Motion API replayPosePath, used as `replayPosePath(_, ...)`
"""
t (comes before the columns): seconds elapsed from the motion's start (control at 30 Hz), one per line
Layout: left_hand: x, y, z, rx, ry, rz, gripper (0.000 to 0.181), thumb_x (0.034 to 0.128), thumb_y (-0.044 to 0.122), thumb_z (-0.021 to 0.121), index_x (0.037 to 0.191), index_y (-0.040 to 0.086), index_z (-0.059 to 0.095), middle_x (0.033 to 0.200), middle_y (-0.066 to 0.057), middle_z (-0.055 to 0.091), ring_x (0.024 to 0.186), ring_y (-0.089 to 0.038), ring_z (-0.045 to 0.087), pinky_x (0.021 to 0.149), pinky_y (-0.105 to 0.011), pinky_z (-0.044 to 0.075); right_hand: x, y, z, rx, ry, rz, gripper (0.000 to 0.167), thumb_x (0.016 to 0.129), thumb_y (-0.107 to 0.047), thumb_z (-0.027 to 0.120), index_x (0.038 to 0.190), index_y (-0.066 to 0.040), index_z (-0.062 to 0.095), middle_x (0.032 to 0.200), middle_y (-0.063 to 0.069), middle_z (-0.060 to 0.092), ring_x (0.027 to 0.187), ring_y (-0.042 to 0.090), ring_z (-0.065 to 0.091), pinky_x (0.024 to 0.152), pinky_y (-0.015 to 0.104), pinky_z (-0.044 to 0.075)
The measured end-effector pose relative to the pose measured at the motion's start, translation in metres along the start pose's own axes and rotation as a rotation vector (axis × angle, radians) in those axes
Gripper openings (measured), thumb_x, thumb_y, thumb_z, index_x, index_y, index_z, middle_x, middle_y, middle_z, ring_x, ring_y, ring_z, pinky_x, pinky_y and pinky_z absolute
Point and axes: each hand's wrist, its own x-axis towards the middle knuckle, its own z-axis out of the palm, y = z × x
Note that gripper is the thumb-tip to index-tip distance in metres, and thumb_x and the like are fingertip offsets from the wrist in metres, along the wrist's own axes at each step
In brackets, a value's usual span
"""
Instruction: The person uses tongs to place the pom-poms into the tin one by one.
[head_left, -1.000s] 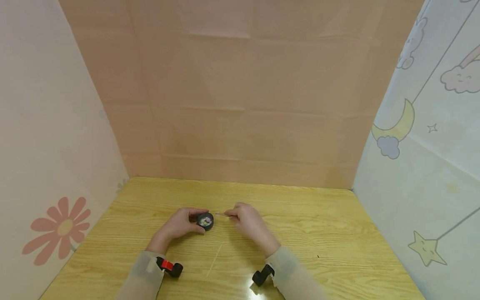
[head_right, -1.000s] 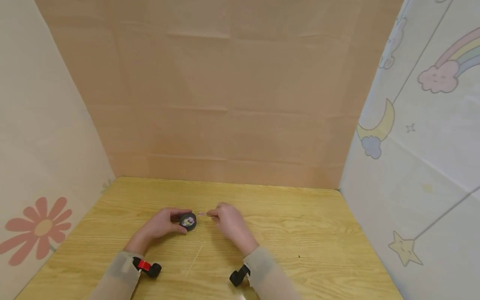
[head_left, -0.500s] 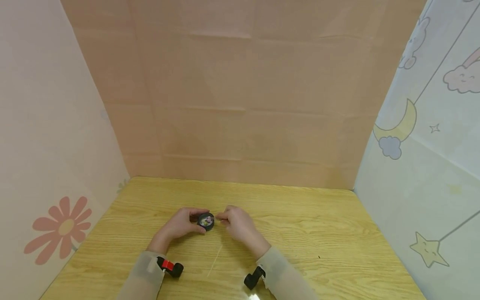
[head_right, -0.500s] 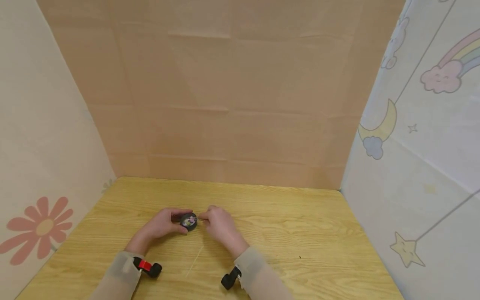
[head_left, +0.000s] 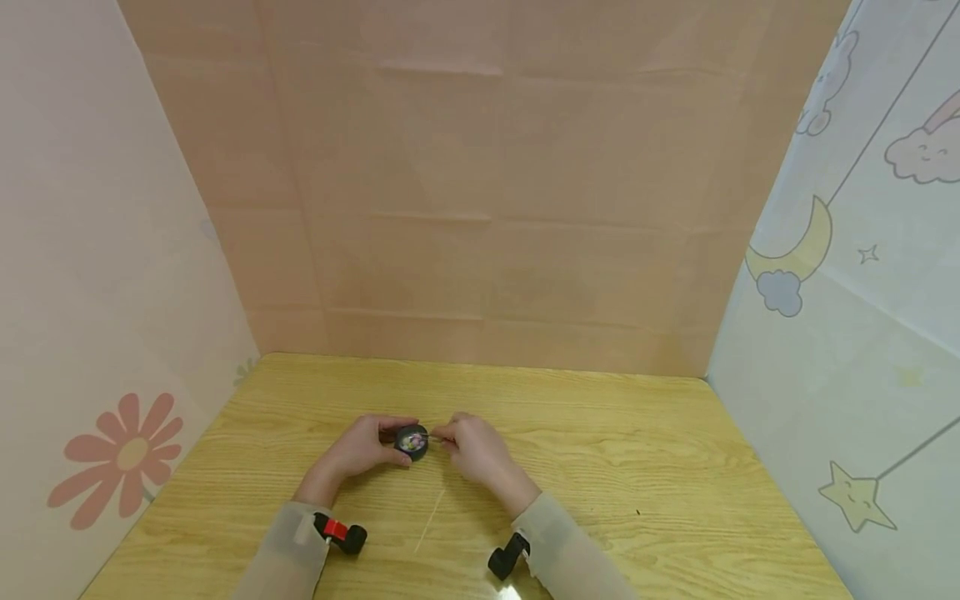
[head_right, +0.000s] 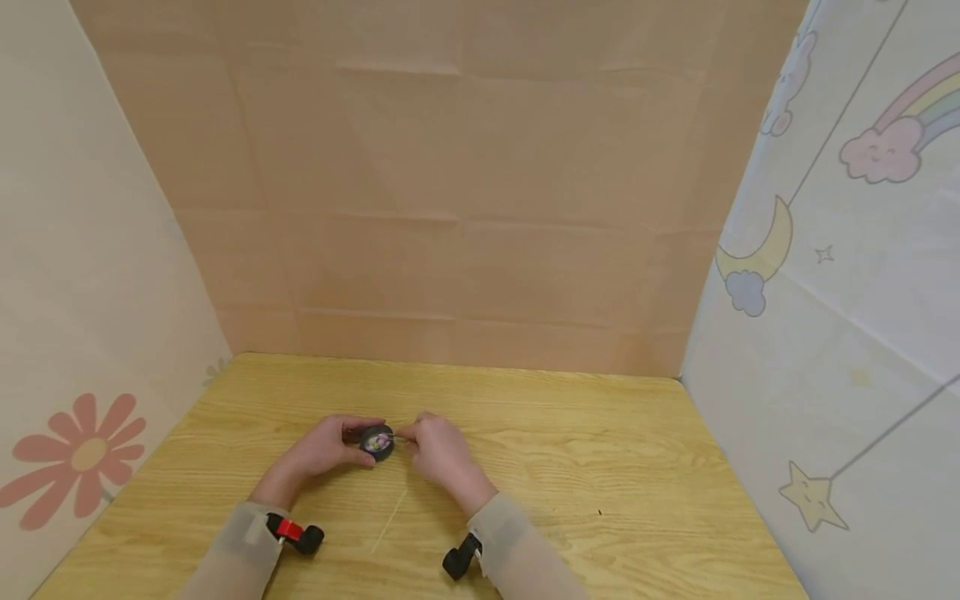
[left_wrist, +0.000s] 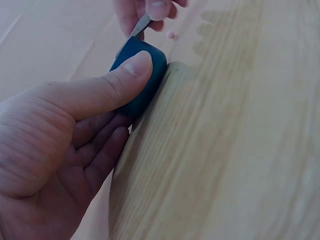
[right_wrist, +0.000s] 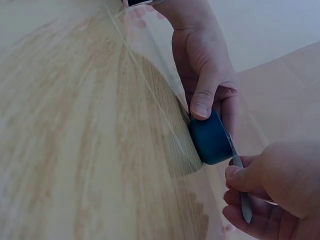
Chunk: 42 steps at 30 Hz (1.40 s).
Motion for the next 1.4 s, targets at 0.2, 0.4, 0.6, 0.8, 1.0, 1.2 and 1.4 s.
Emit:
replayPosePath(0.2,0.000,0.001,-0.002,0.008,0.005,0.001,0.067,0.0833,0.020,0.095,0.144,0.007,0.069,0.137,-0.010,0.071,0.122,-0.026,0.066,0.106,-0.054,0.051,0.001,0.002,0.000,-0.010,-0.021,0.006,0.027,0.100,-0.008,0.075,0.123,-0.020,0.084,0.100,-0.001,0.073,0.089,0.012,0.069,0.078,0.030,0.058)
replayPosePath(0.4,0.000,0.001,-0.003,0.008,0.008,0.002,0.067,0.0833,0.020,0.095,0.144,0.008,0.069,0.138,-0.010,0.070,0.122,-0.026,0.067,0.106,-0.053,0.052,0.003,0.002,-0.002,-0.005,-0.031,0.003,0.027,0.100,-0.006,0.074,0.121,-0.018,0.084,0.101,-0.002,0.075,0.091,0.013,0.070,0.079,0.031,0.058)
replayPosePath(0.6,0.001,-0.001,-0.003,0.007,0.007,0.012,0.067,0.0831,0.020,0.095,0.143,0.008,0.070,0.137,-0.010,0.071,0.122,-0.026,0.067,0.106,-0.053,0.052,0.003,0.001,-0.004,0.004,-0.029,0.006,0.028,0.099,-0.003,0.073,0.120,-0.017,0.084,0.113,-0.001,0.080,0.103,0.016,0.075,0.086,0.035,0.061)
replayPosePath(0.8,0.001,-0.002,-0.003,0.001,0.006,0.016,0.067,0.0829,0.020,0.095,0.143,0.008,0.070,0.137,-0.010,0.071,0.121,-0.025,0.068,0.104,-0.051,0.053,0.003,0.006,-0.006,0.023,-0.027,0.007,0.026,0.100,-0.006,0.073,0.121,-0.018,0.084,0.114,-0.002,0.080,0.102,0.015,0.075,0.085,0.035,0.060)
replayPosePath(1.0,0.000,-0.005,-0.002,0.020,0.016,0.008,0.067,0.0821,0.020,0.096,0.143,0.010,0.071,0.137,-0.010,0.070,0.120,-0.025,0.067,0.103,-0.051,0.053,0.000,0.025,-0.019,0.077,0.055,0.071,0.024,0.102,-0.010,0.073,0.123,-0.017,0.083,0.113,0.000,0.081,0.095,0.016,0.076,0.079,0.035,0.060)
replayPosePath(1.2,-0.001,-0.007,0.000,0.033,0.022,0.009,0.068,0.0810,0.021,0.097,0.142,0.010,0.071,0.137,-0.010,0.070,0.120,-0.026,0.067,0.104,-0.053,0.053,-0.005,0.046,-0.030,0.120,0.071,0.150,0.025,0.104,-0.008,0.071,0.126,-0.013,0.081,0.115,0.003,0.080,0.094,0.018,0.075,0.075,0.033,0.059)
replayPosePath(1.4,0.000,-0.004,0.001,0.031,0.018,0.004,0.068,0.0815,0.022,0.096,0.143,0.010,0.070,0.138,-0.010,0.070,0.121,-0.026,0.067,0.104,-0.053,0.053,-0.008,0.057,-0.031,0.096,0.038,0.156,0.022,0.102,-0.006,0.072,0.120,-0.013,0.084,0.116,0.004,0.080,0.106,0.027,0.076,0.091,0.046,0.061)
